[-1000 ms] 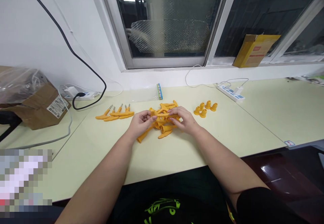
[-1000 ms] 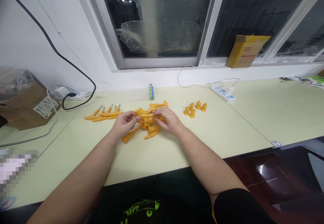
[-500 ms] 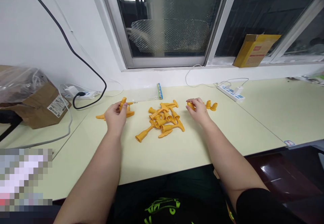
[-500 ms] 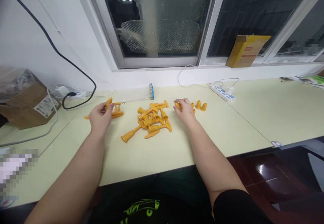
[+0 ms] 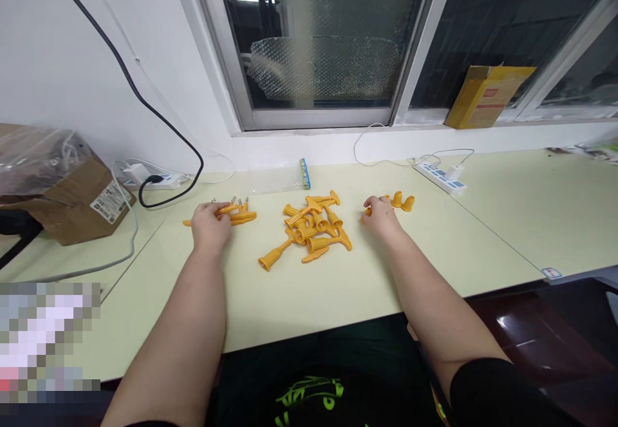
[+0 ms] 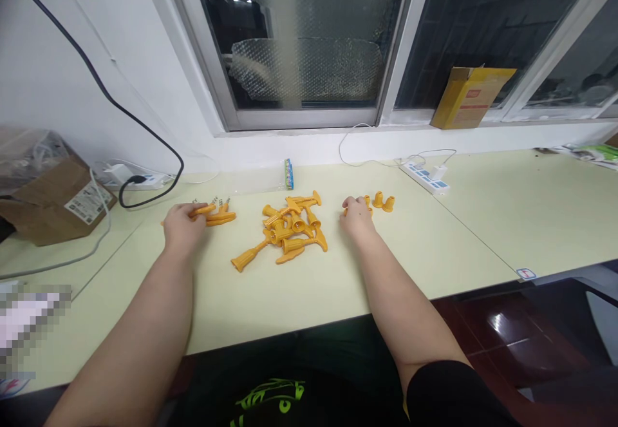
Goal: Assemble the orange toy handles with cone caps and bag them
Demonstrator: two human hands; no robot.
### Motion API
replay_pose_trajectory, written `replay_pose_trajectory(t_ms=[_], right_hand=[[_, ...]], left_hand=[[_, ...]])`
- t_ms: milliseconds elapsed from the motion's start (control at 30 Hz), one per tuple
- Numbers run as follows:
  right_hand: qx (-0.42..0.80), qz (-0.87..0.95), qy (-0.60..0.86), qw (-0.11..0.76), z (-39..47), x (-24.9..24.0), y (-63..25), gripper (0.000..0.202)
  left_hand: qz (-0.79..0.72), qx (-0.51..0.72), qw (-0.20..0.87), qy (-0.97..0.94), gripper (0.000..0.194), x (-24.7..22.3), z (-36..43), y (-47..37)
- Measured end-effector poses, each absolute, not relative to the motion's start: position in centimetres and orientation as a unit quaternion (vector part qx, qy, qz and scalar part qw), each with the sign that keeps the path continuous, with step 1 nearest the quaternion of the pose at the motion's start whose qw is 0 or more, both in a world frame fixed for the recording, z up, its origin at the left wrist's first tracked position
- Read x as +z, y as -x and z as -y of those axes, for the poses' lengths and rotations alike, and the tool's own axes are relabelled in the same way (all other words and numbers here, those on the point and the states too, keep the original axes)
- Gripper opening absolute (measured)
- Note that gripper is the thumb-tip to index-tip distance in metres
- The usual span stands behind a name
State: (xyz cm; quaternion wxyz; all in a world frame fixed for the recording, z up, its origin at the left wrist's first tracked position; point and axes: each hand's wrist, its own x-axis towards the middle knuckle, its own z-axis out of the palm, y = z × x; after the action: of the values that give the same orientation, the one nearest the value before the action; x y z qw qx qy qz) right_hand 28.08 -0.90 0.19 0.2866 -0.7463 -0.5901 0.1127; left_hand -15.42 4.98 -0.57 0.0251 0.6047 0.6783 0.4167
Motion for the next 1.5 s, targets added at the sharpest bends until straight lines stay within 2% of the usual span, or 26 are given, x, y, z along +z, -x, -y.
replay_pose_trajectory(t_ms=[100,233,433,567,733,867,1033,1167,1233,1367,1500], right_hand=[[0.077,0.599,0.730,0.319,1.2,0.4,-27.6,0.028],[0.078,0.681,0.634,0.357,1.6,0.5,-26.0,0.019],[0.173,0.771,0.544,0.281,1.7,-1.0,-23.9,0.032],[0.183,0.755,0.575,0.258,1.2,-2.0,-23.5,0.032],[0.170,0.734,0.606,0.254,0.8,-2.0,-23.2,0.027],[0.162,0.702,0.620,0.312,1.0,-1.3,-23.3,0.023],[0.174,0.623,0.608,0.461,1.3,-0.1,-23.9,0.022],[0.313,0.545,0.519,0.580,1.4,0.6,-23.9,0.022],[0.414,0.507,0.459,0.601,1.5,0.9,-23.6,0.021],[0.598,0.424,0.404,0.548,2.0,1.6,-22.7,0.019],[0.703,0.350,0.385,0.485,2.1,1.7,-22.3,0.014]], left_hand=[[-0.697,0.377,0.018,-0.610,0.042,-0.5,-4.9,15.5],[-0.741,0.317,0.026,-0.592,0.047,0.0,-4.5,15.1],[-0.775,0.274,0.048,-0.567,0.051,0.7,-4.3,14.4],[-0.767,0.291,0.026,-0.572,0.045,0.6,-4.1,14.1],[-0.692,0.376,-0.019,-0.615,0.034,0.9,-3.4,12.8],[-0.607,0.422,-0.050,-0.671,0.026,1.3,-2.6,10.6],[-0.497,0.436,-0.064,-0.748,0.024,1.5,-1.8,8.0],[-0.402,0.444,-0.050,-0.799,0.025,1.6,-1.0,6.6],[-0.373,0.430,-0.036,-0.822,0.028,1.6,-0.6,6.1],[-0.341,0.400,-0.021,-0.850,0.036,1.6,-0.1,5.2],[-0.293,0.398,-0.014,-0.869,0.043,1.6,0.0,4.6]])
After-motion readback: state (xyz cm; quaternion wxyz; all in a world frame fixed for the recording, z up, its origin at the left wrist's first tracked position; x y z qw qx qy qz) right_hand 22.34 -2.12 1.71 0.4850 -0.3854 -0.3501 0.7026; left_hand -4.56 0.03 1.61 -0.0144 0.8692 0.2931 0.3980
